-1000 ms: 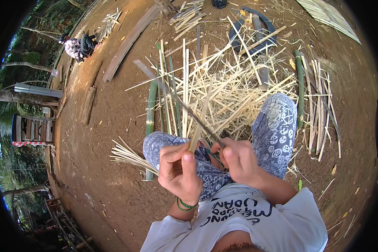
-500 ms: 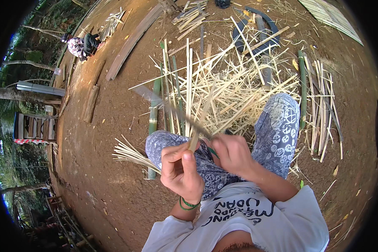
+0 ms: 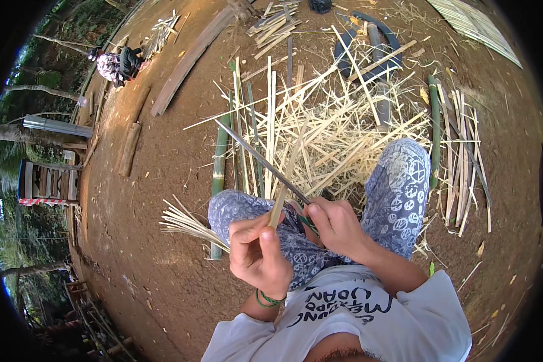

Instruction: The person sits on the ground and uses a large knife to split long bamboo poles into thin strips. They hold the bamboo vertically and strike it with the knife to separate the fibers, then peel away the resulting strips. The person occasionally pauses to inspect the split bamboo or adjust their grip.

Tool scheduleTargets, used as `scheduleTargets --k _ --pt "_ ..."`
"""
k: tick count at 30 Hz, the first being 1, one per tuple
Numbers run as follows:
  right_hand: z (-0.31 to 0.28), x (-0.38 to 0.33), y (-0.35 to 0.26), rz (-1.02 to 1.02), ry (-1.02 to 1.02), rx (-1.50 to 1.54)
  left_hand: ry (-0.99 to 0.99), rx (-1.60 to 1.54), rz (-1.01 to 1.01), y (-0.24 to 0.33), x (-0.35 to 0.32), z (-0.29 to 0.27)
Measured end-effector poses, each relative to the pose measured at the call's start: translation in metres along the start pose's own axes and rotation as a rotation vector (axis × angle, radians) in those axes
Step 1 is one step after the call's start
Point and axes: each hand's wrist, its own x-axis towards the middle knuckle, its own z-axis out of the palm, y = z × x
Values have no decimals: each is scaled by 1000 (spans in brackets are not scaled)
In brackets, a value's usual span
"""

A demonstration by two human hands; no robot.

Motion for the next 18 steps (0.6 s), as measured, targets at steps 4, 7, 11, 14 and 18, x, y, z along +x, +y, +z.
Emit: scheduleTargets --k 4,7,11,14,18 --pt "5 -4 -23 -187 79 42 -8 -5 -30 2 -9 -6" --pt "9 0 -5 -160 25 32 93 -90 -21 0 1 0" --pt "14 3 -18 -100 37 -16 90 -89 -58 -1 5 -6" --pt "20 2 -12 -171 99 -87 101 -110 -55 -3 0 -3" --pt "18 5 7 -24 90 -68 76 -88 -50 0 -4 -5"
